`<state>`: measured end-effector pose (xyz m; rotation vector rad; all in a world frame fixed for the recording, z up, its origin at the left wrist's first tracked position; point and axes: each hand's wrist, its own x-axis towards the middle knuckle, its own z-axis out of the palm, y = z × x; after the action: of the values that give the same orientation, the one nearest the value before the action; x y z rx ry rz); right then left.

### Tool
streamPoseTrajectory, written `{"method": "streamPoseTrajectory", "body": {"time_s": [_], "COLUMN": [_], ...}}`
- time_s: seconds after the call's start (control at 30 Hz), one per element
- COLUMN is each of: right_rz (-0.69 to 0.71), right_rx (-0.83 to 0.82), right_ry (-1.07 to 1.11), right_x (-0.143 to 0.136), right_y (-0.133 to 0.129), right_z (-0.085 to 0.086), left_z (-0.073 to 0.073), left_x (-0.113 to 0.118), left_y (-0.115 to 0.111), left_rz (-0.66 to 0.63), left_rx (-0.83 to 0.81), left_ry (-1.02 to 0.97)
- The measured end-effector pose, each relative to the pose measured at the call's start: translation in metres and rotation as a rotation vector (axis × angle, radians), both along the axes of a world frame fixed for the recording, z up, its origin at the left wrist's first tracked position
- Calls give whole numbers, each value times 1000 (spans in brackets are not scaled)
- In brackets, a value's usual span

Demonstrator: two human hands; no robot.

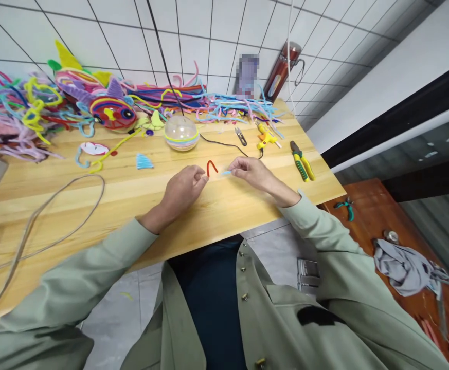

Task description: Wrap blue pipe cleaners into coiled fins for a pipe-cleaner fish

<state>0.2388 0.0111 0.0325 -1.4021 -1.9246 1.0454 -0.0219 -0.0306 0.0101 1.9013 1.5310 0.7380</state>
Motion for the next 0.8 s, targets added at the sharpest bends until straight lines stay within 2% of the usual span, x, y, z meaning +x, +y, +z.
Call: {"method": "streamPoseTrajectory", "body": {"time_s": [0.07, 0.17, 0.27, 0.37, 0.5, 0.63, 0.8], "right_rz": [-56, -90, -65, -41, -16, 30, 60], "right_rx": [69, 102, 69, 40, 50, 73, 14], "right_ry": [-113, -292, -492, -623, -569, -350, -74], "right_x": [0, -10, -30, -46, -51, -43, -35], "right_y": [16, 35, 46, 51, 54, 56, 58], "right_z": [-3, -3, -4, -9, -19, -26, -33], "left_z": [-3, -1, 3, 2, -12, -29, -29], "left_x": [-4, 3, 17, 25, 21, 11, 4], "left_y": [2, 7, 15, 25, 34, 39, 43], "left_rz": [-1, -18, -65, -91, -33, 56, 75], "left_rx": [16, 27, 20, -7, 31, 127, 106], "left_ry": [230, 434, 544, 573, 490, 252, -41]}}
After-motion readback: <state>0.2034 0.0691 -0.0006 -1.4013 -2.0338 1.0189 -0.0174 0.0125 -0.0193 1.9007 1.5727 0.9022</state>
